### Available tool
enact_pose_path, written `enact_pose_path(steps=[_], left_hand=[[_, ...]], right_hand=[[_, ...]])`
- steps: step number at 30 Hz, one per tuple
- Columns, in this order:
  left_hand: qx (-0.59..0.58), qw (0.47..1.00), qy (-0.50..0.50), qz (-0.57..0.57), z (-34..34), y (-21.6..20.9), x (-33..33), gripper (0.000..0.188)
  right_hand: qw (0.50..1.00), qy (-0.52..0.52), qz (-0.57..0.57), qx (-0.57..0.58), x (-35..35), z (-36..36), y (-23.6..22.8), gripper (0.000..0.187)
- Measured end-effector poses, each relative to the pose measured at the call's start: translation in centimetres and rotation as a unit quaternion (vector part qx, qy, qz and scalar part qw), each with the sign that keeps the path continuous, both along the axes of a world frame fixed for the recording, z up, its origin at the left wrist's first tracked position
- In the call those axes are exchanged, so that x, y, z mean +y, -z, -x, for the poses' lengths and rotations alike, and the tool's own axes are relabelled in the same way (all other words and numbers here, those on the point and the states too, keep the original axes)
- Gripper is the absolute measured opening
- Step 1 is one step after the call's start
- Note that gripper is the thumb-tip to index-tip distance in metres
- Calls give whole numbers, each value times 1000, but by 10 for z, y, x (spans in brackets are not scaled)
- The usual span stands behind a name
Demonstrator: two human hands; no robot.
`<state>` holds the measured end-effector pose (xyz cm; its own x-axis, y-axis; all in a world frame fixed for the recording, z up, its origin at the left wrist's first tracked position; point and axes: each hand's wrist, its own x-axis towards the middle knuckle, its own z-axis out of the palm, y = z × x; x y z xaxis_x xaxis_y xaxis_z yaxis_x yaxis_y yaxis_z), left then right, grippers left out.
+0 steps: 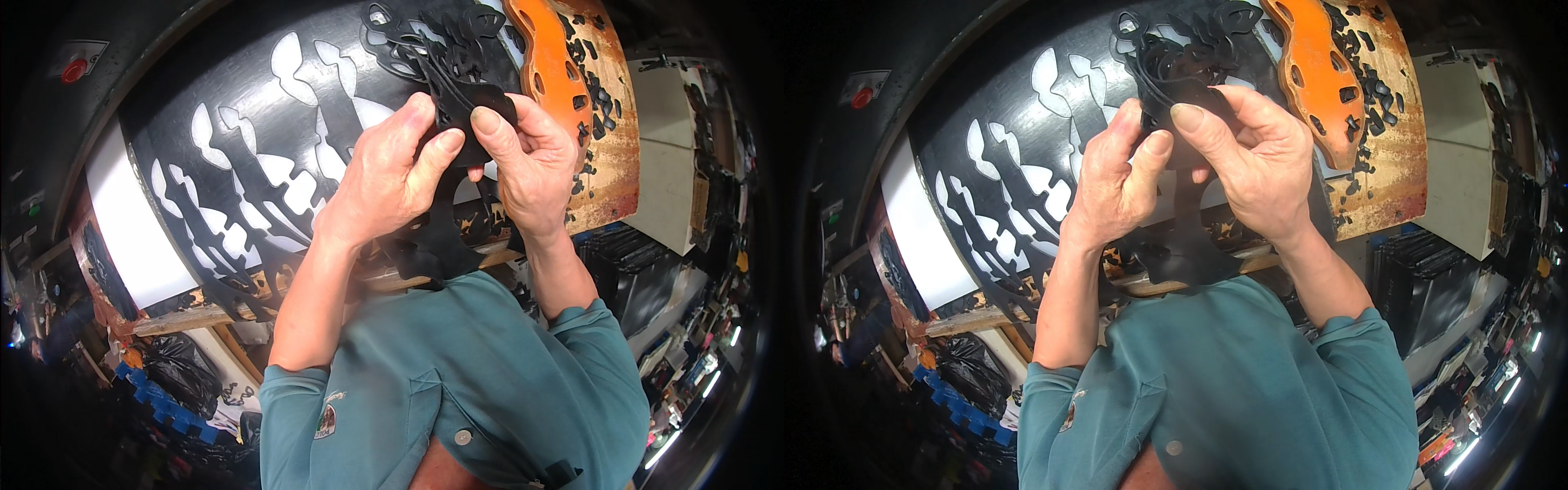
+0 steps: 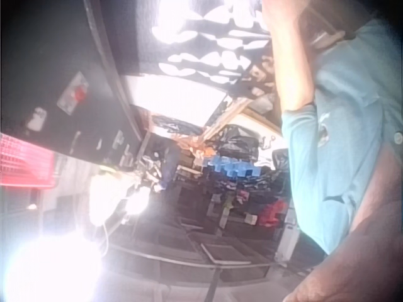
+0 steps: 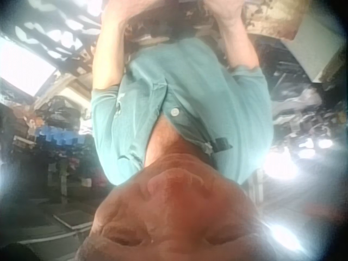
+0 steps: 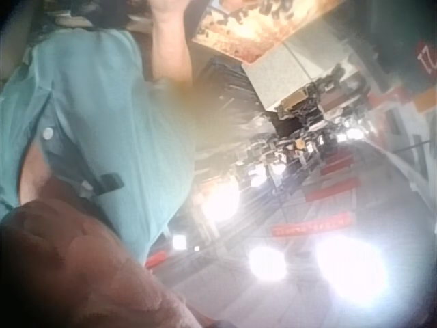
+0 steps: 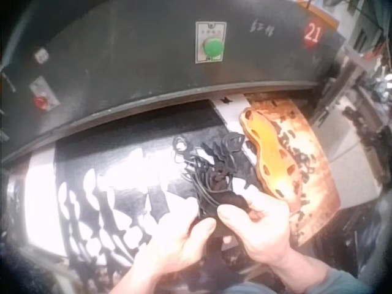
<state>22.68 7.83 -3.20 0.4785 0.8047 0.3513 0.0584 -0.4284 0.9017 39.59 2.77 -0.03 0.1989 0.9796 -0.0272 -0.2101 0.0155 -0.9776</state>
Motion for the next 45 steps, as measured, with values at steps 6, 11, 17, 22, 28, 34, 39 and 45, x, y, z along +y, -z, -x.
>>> enact_pose_path(steps=[6, 11, 17, 22, 28, 34, 39, 45], left_hand=[[-24, 999, -33, 19, -2, 4, 1, 23], [-42, 995, -68, 61, -9, 0, -4, 31], [-44, 991, -106, 73, -15, 9, -3, 36], [-142, 899, -317, 265, 31, 28, 7, 34], [-201, 883, -307, 292, 72, 45, 8, 38], [-28, 926, -293, 237, 58, 39, 10, 31], [162, 961, -224, 20, 50, 4, -23, 54], [-215, 897, -153, 356, 52, -43, -49, 67]], right_hand=[[1000, 2, 1, 13, 3, -1, -3, 24], [999, -7, -11, 30, 5, -1, -1, 25], [1000, -14, 11, 19, 10, -9, 1, 25], [993, 43, -101, 42, 29, -96, -3, 18], [955, 286, -63, 57, 26, -220, -8, 16], [949, 285, -134, -5, 27, -292, -73, 14], [925, 226, -216, -214, 64, -215, -75, 17], [781, 90, -318, -530, 62, -25, -71, 26]])
